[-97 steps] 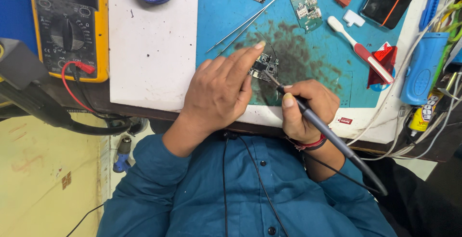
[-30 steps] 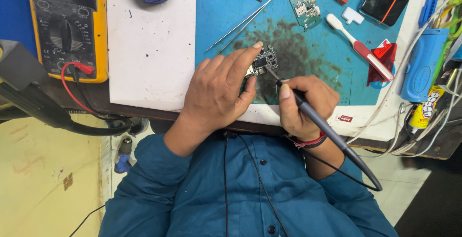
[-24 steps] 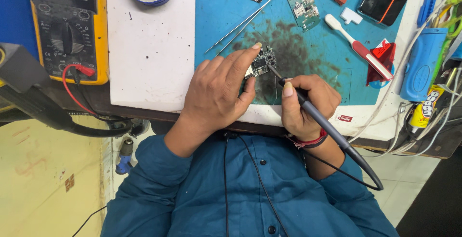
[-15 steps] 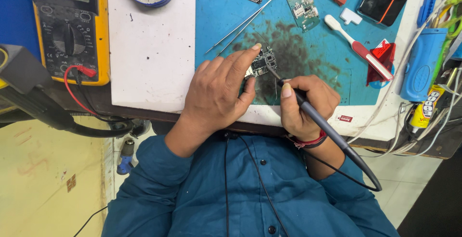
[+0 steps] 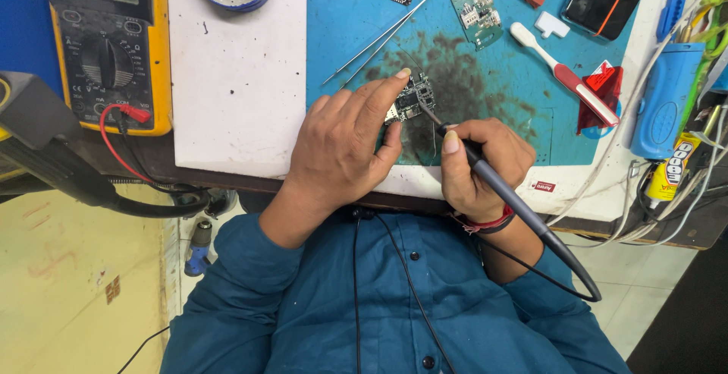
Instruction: The person solders components on a small circuit board at a repair workbench, holding the board steady with one hand while applying a soldering iron with the other. They use tweezers to reposition parts on the board and continue soldering different points, then set the iron down and reach away at the end.
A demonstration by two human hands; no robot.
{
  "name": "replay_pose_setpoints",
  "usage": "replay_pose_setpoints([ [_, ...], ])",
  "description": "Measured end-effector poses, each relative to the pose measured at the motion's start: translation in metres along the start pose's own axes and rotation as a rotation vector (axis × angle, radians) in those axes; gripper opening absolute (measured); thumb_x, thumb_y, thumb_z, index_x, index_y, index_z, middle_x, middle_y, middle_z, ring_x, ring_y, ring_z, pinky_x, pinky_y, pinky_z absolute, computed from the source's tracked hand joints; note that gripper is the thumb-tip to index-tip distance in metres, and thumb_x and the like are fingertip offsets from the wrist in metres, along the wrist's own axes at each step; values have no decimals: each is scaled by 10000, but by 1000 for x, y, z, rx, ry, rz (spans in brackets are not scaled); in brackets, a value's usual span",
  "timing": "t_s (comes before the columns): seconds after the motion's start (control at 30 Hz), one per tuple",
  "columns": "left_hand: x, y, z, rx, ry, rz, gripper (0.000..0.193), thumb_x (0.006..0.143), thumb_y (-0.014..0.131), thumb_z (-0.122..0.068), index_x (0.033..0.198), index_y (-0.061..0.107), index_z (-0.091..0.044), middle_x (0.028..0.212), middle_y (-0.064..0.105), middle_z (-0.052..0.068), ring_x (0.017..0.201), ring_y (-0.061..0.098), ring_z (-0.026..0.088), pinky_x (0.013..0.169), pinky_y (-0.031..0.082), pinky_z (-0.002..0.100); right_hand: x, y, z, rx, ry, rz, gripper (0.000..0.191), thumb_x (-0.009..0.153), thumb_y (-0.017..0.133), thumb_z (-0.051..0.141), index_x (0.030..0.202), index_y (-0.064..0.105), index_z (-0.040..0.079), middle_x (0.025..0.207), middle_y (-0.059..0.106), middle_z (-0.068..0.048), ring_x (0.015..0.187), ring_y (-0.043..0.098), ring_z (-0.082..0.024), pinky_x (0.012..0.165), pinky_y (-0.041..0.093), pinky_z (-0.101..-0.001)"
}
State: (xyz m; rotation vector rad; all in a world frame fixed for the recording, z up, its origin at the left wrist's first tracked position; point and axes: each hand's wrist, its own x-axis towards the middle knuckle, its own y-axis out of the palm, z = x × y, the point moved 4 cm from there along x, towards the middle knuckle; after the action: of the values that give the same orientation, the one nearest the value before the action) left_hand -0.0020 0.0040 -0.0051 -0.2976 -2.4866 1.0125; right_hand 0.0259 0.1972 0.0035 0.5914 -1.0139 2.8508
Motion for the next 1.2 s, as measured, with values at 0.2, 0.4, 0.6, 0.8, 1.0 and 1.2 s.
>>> replay_pose_setpoints([
  [0.2, 2, 0, -1, 4, -1, -4, 660, 944, 745, -134, 1528, 438, -101, 1299, 665, 73, 955, 635, 232, 819, 484, 380, 1, 0, 0, 13, 2, 5, 114, 1015, 687, 78, 948, 640, -2, 823, 671, -102, 659, 635, -217, 590, 465, -302],
  [0.4, 3, -2, -4, -5, 2, -4, 654, 936, 748, -126, 1515, 446, -91, 1296, 665, 81, 951, 639, 235, 814, 486, 380, 3, -1, 1, 27, 0, -12, 100, 1000, 692, 66, 947, 641, -2, 809, 664, -102, 660, 627, -225, 579, 455, -310],
  [0.6, 9, -2, -5, 0, -5, 8, 643, 904, 752, -125, 1482, 474, -78, 1250, 671, 98, 935, 646, 254, 790, 483, 396, 8, -1, 1, 24, -8, -33, 81, 977, 703, 62, 935, 656, 9, 779, 648, -100, 649, 623, -239, 606, 452, -339],
  [0.8, 14, 1, -6, -1, -4, -18, 608, 883, 756, -142, 1435, 513, -69, 1202, 678, 115, 978, 666, 286, 832, 506, 416, 12, -1, 0, 17, -37, -58, 68, 961, 709, 68, 931, 670, 22, 772, 648, -102, 651, 634, -254, 615, 467, -346],
  [1.0, 23, 5, -6, 0, 16, -73, 582, 875, 764, -164, 1398, 535, -50, 1169, 689, 135, 985, 675, 325, 846, 518, 422, 15, -3, -17, 97, 45, -144, 82, 969, 693, 84, 960, 675, 5, 720, 636, -75, 604, 591, -167, 574, 440, -302],
  [1.2, 33, 14, -6, -16, -96, -30, 695, 810, 828, -289, 1388, 527, -48, 1068, 692, 151, 936, 683, 335, 822, 522, 443, 20, -1, -45, 280, 119, -280, 150, 1043, 660, 140, 1084, 659, -4, 800, 682, -34, 696, 597, -71, 617, 468, -259],
])
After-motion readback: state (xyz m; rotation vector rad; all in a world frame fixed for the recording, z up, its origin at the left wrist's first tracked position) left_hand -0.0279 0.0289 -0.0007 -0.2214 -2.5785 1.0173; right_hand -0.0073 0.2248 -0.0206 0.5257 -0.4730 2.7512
